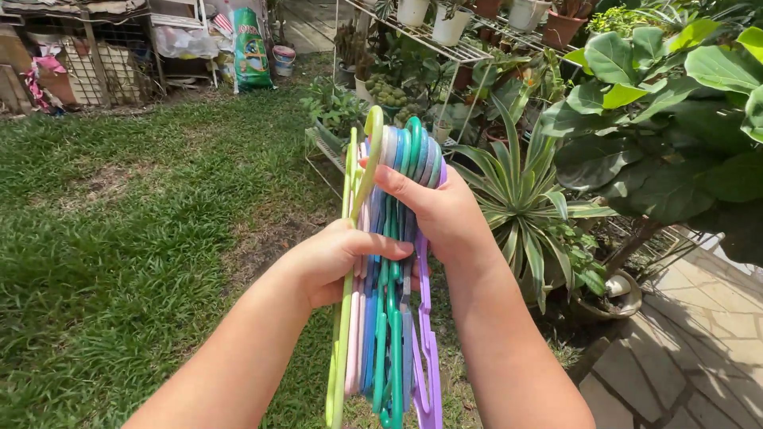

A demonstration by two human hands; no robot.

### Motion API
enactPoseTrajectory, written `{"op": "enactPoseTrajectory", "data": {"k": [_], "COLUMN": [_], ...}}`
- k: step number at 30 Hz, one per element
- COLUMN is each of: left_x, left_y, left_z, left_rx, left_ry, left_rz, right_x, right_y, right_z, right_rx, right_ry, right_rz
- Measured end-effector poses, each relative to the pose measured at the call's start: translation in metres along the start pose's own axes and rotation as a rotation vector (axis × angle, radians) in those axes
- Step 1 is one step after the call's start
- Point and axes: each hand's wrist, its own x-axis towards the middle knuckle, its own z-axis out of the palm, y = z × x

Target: The person takes clothes from a laundry basket and hangs them on a clothesline using hangers. They handle several garments one at a time, including a patterned top, a colorful dress, and a black shirt, placing each on a hanger and then on the line.

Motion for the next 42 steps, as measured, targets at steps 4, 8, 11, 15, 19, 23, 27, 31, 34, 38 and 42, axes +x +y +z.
{"op": "enactPoseTrajectory", "data": {"k": [4,8,11,15,19,23,27,31,34,38,42], "left_x": [0.026,0.043,0.052,0.068,0.076,0.078,0.079,0.079,0.075,0.035,-0.012], "left_y": [0.028,0.055,0.081,0.127,0.175,0.205,0.220,0.246,0.268,0.280,0.282], "left_z": [-0.079,-0.149,-0.203,-0.269,-0.326,-0.382,-0.438,-0.483,-0.519,-0.567,-0.610], "left_rx": [-0.043,-0.093,-0.098,-0.068,-0.087,-0.114,-0.128,-0.062,0.011,0.021,0.043], "left_ry": [-0.067,-0.126,-0.107,-0.053,-0.066,-0.086,-0.148,-0.210,-0.326,-0.353,-0.393], "left_rz": [0.002,-0.005,0.002,0.013,0.024,0.050,0.017,-0.035,-0.054,-0.126,-0.159], "right_x": [0.038,0.074,0.103,0.149,0.196,0.220,0.225,0.225,0.216,0.195,0.158], "right_y": [0.030,0.069,0.103,0.141,0.165,0.188,0.212,0.225,0.228,0.242,0.241], "right_z": [0.058,0.112,0.156,0.217,0.272,0.324,0.370,0.422,0.472,0.528,0.597], "right_rx": [-0.032,-0.030,-0.015,0.035,0.028,0.015,-0.037,-0.095,-0.123,-0.077,-0.112], "right_ry": [-0.014,-0.035,-0.047,-0.055,-0.088,-0.097,-0.023,0.092,0.183,0.262,0.323], "right_rz": [0.020,0.007,-0.005,0.000,-0.006,-0.026,-0.021,-0.090,-0.147,-0.119,-0.123]}}
